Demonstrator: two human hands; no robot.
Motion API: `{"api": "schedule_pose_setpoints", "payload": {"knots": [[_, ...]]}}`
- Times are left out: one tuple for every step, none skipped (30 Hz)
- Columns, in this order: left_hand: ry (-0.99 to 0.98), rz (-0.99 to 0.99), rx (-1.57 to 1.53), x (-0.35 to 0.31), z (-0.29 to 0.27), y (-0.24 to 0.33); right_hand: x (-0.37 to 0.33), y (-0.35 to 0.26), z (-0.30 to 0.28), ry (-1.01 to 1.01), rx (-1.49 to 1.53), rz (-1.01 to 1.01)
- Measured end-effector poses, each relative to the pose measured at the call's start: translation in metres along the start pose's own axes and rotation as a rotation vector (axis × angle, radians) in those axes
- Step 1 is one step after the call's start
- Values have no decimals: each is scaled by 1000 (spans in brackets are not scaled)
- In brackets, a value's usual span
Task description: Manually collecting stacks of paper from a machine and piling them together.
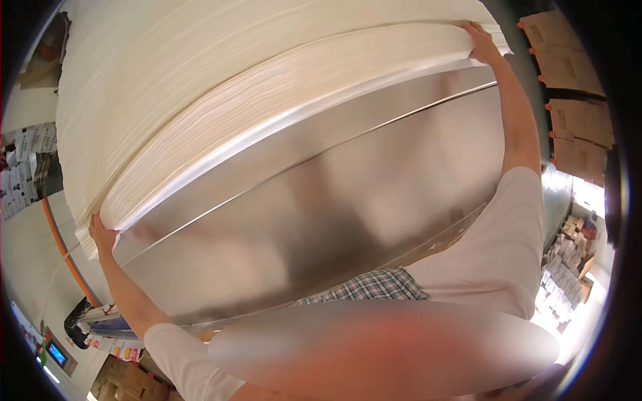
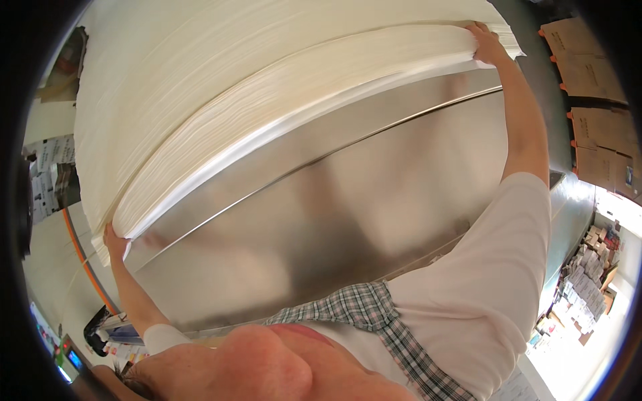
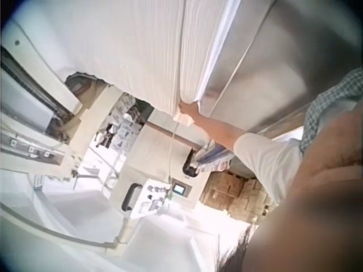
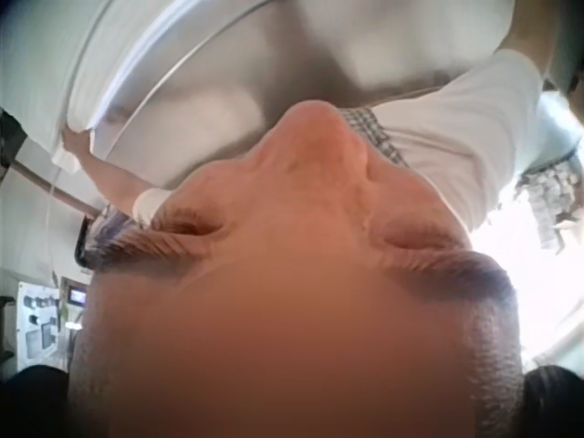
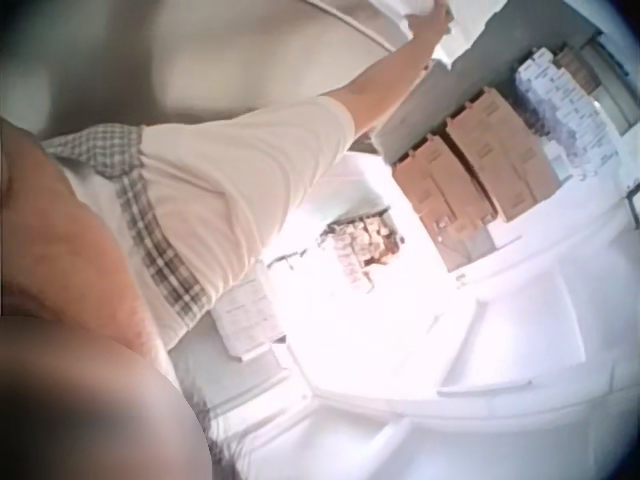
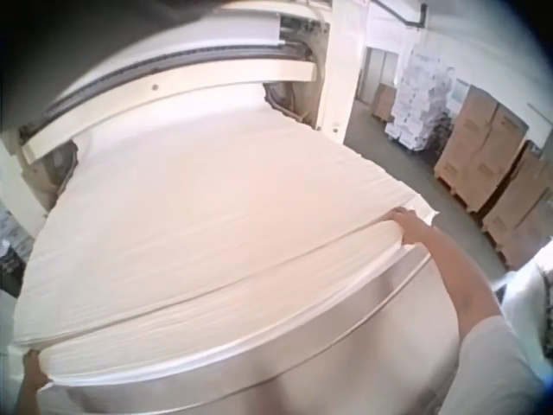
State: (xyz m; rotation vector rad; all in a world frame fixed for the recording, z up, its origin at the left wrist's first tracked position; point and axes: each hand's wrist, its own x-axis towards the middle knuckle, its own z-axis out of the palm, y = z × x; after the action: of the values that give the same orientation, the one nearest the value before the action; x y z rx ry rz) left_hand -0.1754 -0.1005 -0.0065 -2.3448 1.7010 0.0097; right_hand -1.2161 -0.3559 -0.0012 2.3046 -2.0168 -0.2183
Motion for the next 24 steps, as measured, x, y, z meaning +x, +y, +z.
{"api": "schedule_pose_setpoints", "payload": {"knots": [[96, 20, -18, -3, 0, -8, 0, -5, -3, 4, 7, -10], [101, 19, -18, -1, -3, -5, -8, 0, -2, 115, 11, -13], [168, 18, -2, 0, -7, -4, -14, 5, -3, 227, 15, -18], [236, 15, 15, 2, -11, -3, -19, 12, -6, 233, 16, -19], [235, -2, 24, -3, -15, -12, -16, 10, -11, 274, -24, -13], [313, 38, 5, -2, -23, -21, -15, 15, -15, 320, -65, 1], [390, 77, -11, -3, -30, -31, -16, 20, -19, 380, -67, -21], [425, 93, -24, -4, -39, -34, -18, 28, -25, 384, -69, -17], [462, 107, -37, -5, -49, -33, -21, 36, -32, 391, -71, -14], [499, 128, -47, -21, -63, -33, -34, 49, -45, 439, -77, -72], [548, 149, -46, -34, -84, -37, -48, 56, -57, 500, -71, -125], [553, 160, -88, -47, -92, -29, -64, 71, -69, 500, -82, -159], [561, 173, -123, -59, -106, -27, -80, 82, -79, 503, -85, -190], [579, 159, -99, -73, -117, -35, -95, 85, -85, 452, -80, -134], [595, 145, -82, -90, -117, -40, -112, 88, -89, 398, -84, -81], [601, 154, -51, -106, -113, -43, -132, 90, -88, 386, -78, -81], [591, 135, -37, -126, -112, -46, -152, 88, -82, 369, -67, -81], [572, 139, -27, -150, -110, -48, -169, 84, -74, 342, -89, -67], [554, 153, -25, -166, -104, -45, -190, 84, -64, 312, -120, -42], [543, 161, 0, -186, -93, -47, -210, 74, -54, 310, -83, -30], [533, 139, 8, -207, -84, -42, -231, 59, -47, 306, -49, -13], [490, 109, -1, -227, -72, -39, -252, 47, -44, 294, -43, -21], [452, 80, -11, -246, -59, -36, -271, 36, -42, 261, -27, 0], [440, 79, -6, -263, -45, -36, -288, 28, -39, 226, -12, 23]]}}
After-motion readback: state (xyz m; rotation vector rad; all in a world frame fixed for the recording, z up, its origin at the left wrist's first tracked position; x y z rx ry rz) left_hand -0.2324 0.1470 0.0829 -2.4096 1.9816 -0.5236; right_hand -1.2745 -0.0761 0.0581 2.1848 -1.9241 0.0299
